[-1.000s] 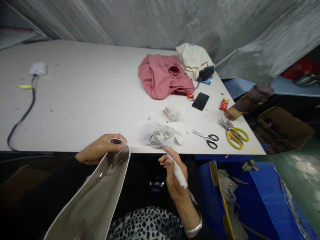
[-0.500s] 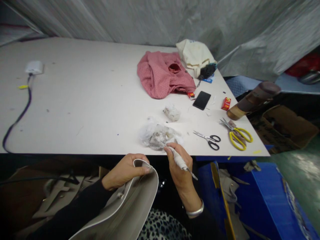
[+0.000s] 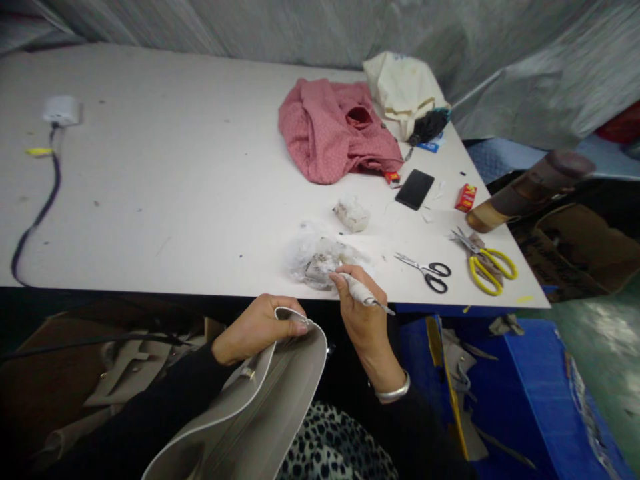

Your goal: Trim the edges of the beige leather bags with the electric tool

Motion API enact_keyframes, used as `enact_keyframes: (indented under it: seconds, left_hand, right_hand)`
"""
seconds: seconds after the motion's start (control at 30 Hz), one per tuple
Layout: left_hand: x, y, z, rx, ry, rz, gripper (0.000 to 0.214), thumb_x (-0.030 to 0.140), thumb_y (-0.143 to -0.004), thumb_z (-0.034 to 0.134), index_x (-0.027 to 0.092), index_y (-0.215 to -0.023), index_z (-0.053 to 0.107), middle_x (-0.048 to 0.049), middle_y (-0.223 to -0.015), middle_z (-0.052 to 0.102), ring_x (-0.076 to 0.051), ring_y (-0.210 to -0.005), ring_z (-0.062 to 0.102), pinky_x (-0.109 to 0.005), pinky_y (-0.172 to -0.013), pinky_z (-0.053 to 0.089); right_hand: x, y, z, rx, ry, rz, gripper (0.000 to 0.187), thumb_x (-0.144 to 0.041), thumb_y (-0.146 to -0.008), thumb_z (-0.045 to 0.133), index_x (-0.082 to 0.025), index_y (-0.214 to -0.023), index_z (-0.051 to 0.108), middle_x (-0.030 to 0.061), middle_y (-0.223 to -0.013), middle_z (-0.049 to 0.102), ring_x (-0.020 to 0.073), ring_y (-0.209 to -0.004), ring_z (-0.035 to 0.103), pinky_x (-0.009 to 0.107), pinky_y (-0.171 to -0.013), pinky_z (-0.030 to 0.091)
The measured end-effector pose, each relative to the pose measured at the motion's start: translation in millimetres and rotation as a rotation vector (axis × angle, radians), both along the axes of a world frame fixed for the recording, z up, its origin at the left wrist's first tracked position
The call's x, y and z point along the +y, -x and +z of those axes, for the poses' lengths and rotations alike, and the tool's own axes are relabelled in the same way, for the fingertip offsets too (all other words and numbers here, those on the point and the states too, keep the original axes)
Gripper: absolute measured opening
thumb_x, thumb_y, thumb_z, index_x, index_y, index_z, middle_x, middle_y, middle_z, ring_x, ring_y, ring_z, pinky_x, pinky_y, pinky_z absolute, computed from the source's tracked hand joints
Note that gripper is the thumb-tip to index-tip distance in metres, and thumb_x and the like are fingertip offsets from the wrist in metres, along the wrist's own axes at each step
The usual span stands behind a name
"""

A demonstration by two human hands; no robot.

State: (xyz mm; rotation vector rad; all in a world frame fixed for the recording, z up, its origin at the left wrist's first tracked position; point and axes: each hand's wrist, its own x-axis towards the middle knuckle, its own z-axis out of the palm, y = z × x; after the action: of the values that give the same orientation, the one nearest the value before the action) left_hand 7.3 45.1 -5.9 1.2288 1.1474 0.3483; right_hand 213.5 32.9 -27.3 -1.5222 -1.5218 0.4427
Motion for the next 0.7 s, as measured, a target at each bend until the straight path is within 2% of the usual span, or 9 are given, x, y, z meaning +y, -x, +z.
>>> enact_keyframes:
  seconds: [0.13,0.23,0.33,0.43,0.7]
  left_hand:
    - [0,1,-2.7,-0.004,-0.004,0.010,0.016,0.029,-0.069,0.081,0.015,-0.077,0.078,-0.0009,-0.067,0.070,-0.015,-0.065,0.057,-0.026,-0.066,0.042]
    - [0,1,-3.9,0.012,-0.022,0.004,0.017,0.029,-0.069,0.081,0.015,-0.078,0.078,-0.0012,-0.068,0.070,-0.016,-0.065,0.058,-0.026,-0.066,0.042]
    - [-1,-2,-3.8,0.012,-0.034,-0.008,0.017,0.029,-0.070,0.080,0.015,-0.079,0.078,-0.0010,-0.068,0.069,-0.015,-0.066,0.057,-0.026,-0.065,0.042]
    - [-2,-5,-2.8,0.018,-0.057,-0.022,0.017,0.029,-0.070,0.080,0.015,-0.079,0.078,-0.0003,-0.068,0.068,-0.015,-0.067,0.056,-0.026,-0.066,0.042]
    - [-5,-9,-0.2,0.023,-0.084,-0.045,0.017,0.028,-0.070,0.080,0.014,-0.081,0.079,-0.0021,-0.073,0.072,-0.017,-0.071,0.060,-0.028,-0.071,0.044]
  right_hand:
    - [-9,-1,-3.6,0.213,-0.020,-0.031,0.019,-0.038,-0.101,0.063,-0.021,-0.101,0.068,0.0021,-0.090,0.070,0.0180,-0.082,0.067,0.031,-0.078,0.053]
    - [-24,-2,-2.3,0.331,-0.007,-0.052,0.019,-0.039,-0.102,0.060,-0.022,-0.097,0.068,0.0007,-0.084,0.069,0.0160,-0.076,0.066,0.029,-0.073,0.053]
    - [-40,-1,2.4,0.407,0.099,0.077,0.024,-0.039,-0.104,0.058,-0.022,-0.092,0.068,-0.0017,-0.073,0.067,0.0133,-0.067,0.065,0.025,-0.066,0.052]
    - [-50,0,4.0,0.430,0.160,0.159,0.024,-0.040,-0.103,0.059,-0.022,-0.090,0.068,-0.0022,-0.071,0.067,0.0126,-0.066,0.065,0.023,-0.064,0.052]
    - [-59,-2,-5.0,0.415,0.227,0.135,0.027,-0.043,-0.103,0.058,-0.021,-0.090,0.068,0.0004,-0.073,0.068,0.0157,-0.068,0.065,0.027,-0.065,0.053]
